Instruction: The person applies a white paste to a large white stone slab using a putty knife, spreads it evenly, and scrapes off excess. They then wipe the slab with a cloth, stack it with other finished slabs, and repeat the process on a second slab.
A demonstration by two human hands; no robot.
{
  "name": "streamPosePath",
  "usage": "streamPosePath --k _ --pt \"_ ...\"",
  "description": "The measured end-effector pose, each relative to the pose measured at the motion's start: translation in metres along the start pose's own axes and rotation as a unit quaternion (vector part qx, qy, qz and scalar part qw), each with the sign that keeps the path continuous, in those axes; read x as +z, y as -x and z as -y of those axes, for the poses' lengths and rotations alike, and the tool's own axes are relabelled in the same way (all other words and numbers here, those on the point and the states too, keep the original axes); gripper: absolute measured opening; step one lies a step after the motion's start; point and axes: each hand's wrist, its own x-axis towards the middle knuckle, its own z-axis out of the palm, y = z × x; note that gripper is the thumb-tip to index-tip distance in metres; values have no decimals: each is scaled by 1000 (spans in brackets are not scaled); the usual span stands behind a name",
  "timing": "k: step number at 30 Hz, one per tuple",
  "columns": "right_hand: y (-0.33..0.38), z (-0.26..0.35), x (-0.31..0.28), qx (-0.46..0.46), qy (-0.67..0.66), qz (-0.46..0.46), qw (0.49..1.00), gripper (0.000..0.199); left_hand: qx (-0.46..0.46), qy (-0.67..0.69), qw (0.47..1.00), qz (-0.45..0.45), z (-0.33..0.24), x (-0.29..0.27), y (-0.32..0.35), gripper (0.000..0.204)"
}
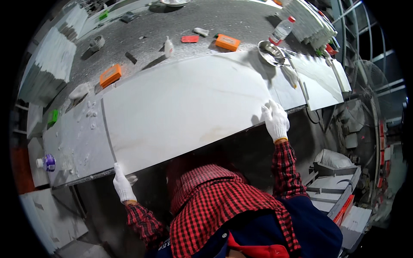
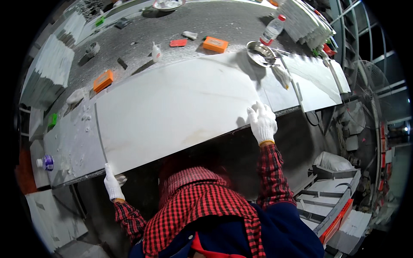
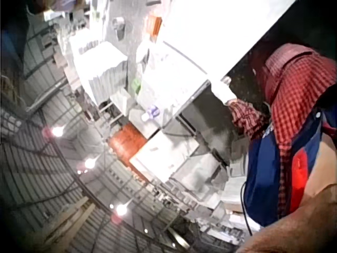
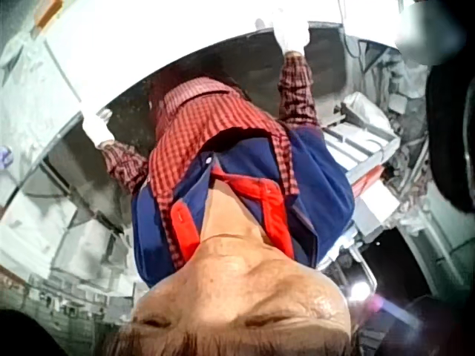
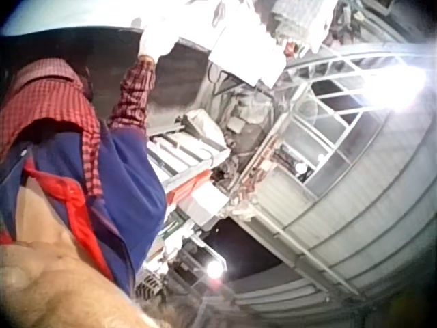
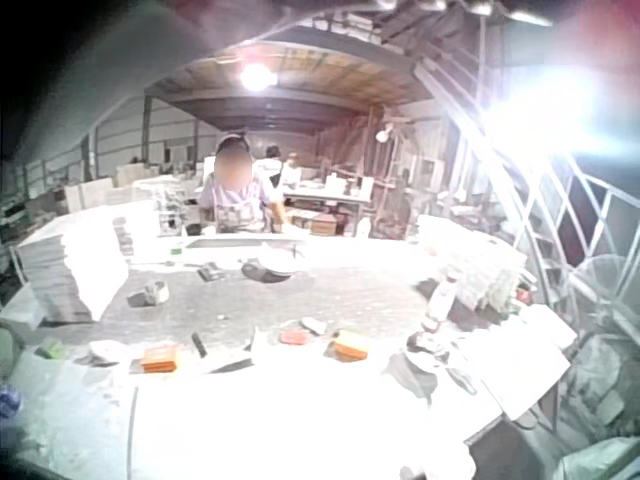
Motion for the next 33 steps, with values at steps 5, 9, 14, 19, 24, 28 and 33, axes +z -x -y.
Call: streamPosePath --k 5,9,14,19,24,28,33 --pt "-6 16 0 29 63 5 998 48 58 8 998 -9 0 6 13 61" --pt "-8 30 -6 55 85 14 995 51 95 -12 995 -42 0 15 24 59" --pt "5 27 -20 75 98 38 992 52 97 -43 993 -52 20 1 42 62" --pt "55 15 -38 86 118 74 986 51 73 -42 995 -55 58 -37 73 59" --pt "65 -14 -27 70 93 24 993 54 107 -164 981 -7 53 -64 50 69" --pt "62 -31 15 97 -33 -58 993 56 56 -153 986 13 2 -36 44 75" --pt "63 -28 22 76 -8 -71 995 58 141 -121 977 -99 20 0 37 70"
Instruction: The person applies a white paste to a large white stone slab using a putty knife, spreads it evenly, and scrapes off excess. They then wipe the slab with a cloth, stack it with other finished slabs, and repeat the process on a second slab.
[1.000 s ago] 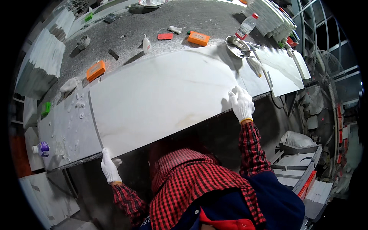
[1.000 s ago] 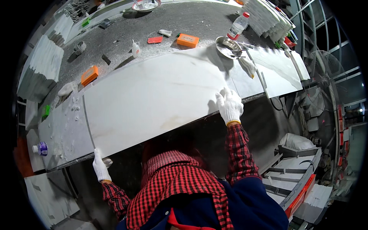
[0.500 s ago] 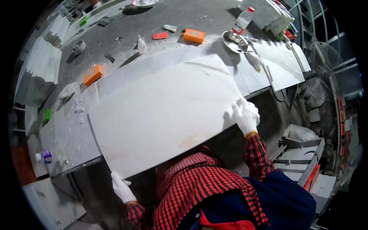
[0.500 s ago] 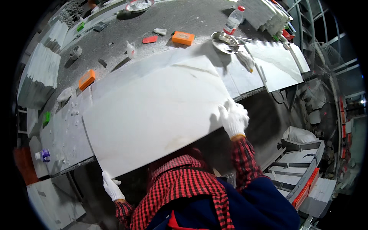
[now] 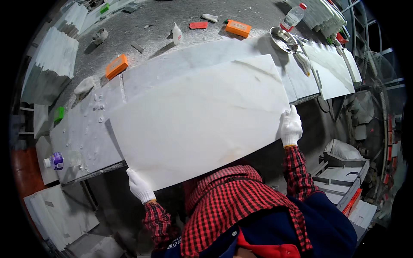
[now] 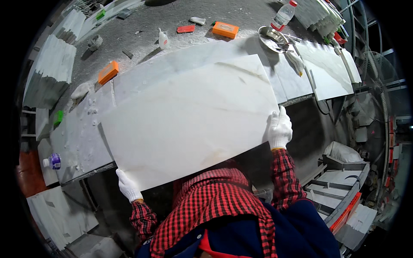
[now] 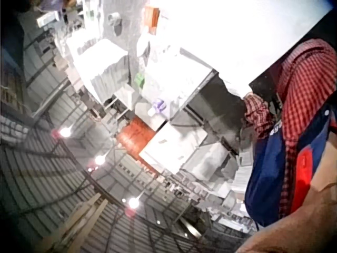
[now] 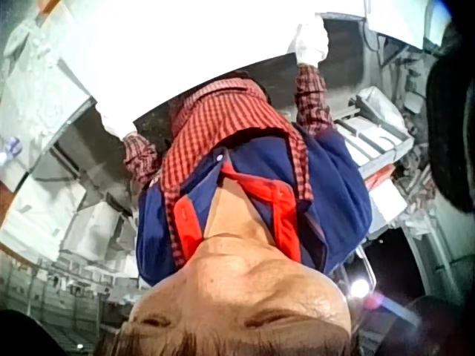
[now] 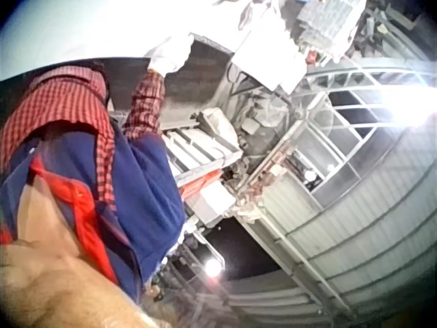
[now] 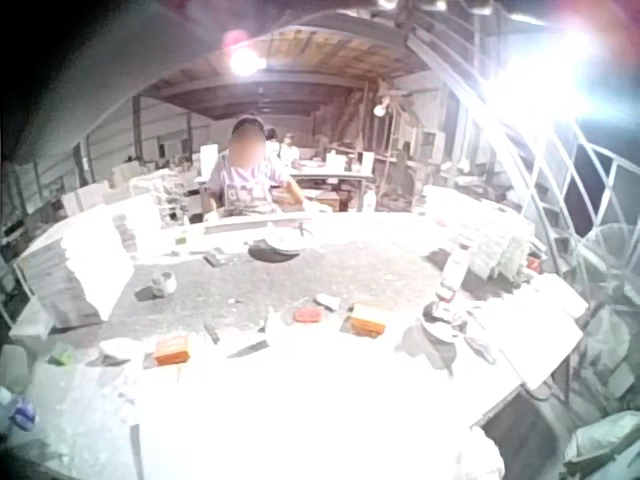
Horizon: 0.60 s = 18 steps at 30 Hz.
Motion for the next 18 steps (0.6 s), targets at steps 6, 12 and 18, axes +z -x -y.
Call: streamPosePath --k 6,12,18 --pt "-9 14 17 -130 133 -33 982 70 47 100 993 -42 42 23 -13 59" --pt "-28 159 40 -289 36 -70 954 67 50 108 991 -65 55 28 -20 57" --pt "92 337 2 -572 -151 188 784 57 53 99 990 -81 51 22 -17 57"
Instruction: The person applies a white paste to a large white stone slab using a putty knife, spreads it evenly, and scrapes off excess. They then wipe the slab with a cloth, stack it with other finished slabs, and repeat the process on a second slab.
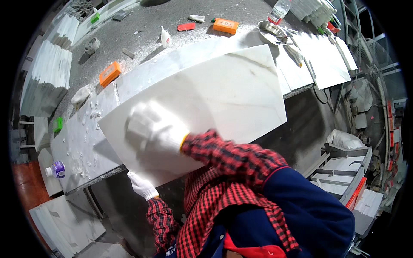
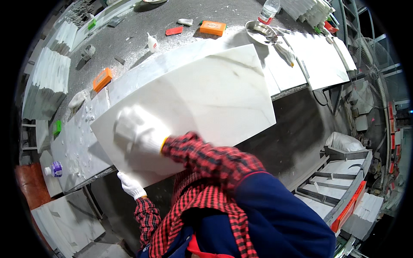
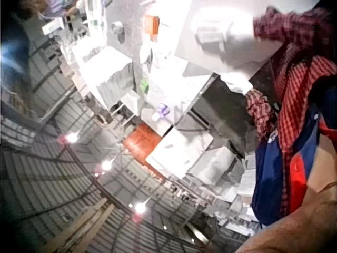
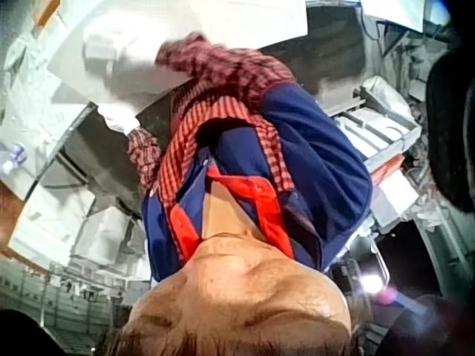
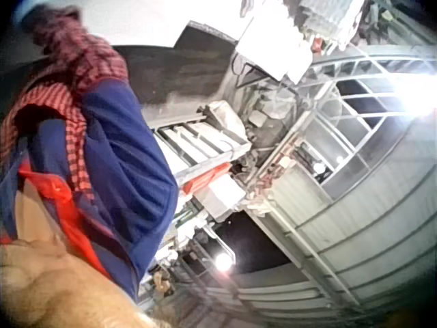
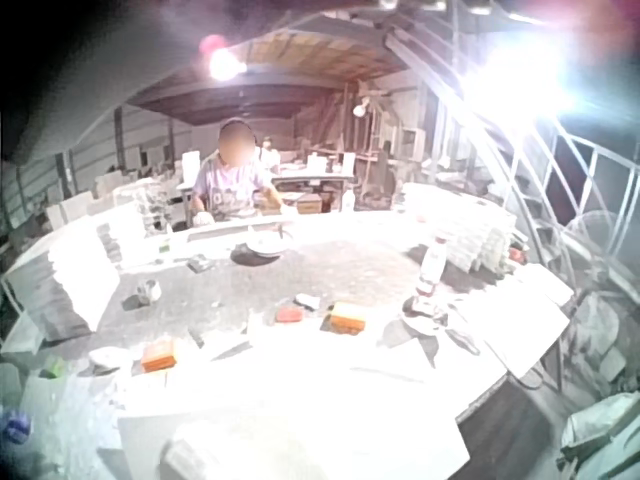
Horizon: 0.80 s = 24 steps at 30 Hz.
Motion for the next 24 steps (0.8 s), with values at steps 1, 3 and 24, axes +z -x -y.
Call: streamPosePath --k 1,3,24 --pt "6 13 32 -100 55 -31 993 55 -7 3 1000 12 -8 2 1 57" --pt "27 36 79 -235 -40 -98 966 57 -27 -4 1000 10 -12 1 0 61" --pt "397 -169 -43 543 1 -265 797 33 -9 54 998 34 1 8 -2 58"
